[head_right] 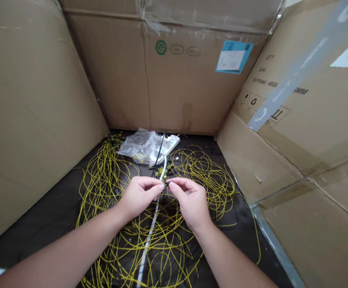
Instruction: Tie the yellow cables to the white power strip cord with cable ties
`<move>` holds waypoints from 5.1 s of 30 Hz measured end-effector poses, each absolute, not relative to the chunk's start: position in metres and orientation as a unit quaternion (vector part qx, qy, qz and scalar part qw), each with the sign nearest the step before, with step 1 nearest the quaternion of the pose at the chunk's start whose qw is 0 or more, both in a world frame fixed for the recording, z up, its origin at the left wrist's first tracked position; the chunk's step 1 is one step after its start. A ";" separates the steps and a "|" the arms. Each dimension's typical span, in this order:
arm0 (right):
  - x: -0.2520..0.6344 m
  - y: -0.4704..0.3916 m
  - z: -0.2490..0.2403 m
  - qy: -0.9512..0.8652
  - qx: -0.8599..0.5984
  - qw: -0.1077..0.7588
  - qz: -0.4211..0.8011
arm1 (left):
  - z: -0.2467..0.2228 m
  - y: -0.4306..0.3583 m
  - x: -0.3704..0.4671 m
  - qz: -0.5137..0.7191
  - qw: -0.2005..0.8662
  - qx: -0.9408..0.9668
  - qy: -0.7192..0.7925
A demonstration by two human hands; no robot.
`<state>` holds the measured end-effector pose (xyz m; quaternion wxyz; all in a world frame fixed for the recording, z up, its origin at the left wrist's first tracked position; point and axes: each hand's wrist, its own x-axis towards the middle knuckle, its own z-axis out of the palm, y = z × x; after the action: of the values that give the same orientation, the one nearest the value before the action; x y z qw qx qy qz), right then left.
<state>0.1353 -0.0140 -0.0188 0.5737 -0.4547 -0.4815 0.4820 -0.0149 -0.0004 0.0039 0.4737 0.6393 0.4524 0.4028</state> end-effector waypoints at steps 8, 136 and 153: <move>0.136 -0.014 -0.020 -0.481 -0.446 0.571 0.493 | 0.003 0.003 -0.014 0.401 0.591 0.529 0.458; 0.131 -0.017 -0.016 -0.476 -0.467 0.572 0.478 | 0.002 0.000 -0.014 0.388 0.521 0.618 0.442; 0.131 -0.016 -0.016 -0.477 -0.459 0.577 0.479 | 0.002 0.000 -0.015 0.377 0.526 0.618 0.445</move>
<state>0.1311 -0.0162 -0.0157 0.5771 -0.4588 -0.4768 0.4787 -0.0151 -0.0001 0.0021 0.5261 0.6185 0.4453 0.3774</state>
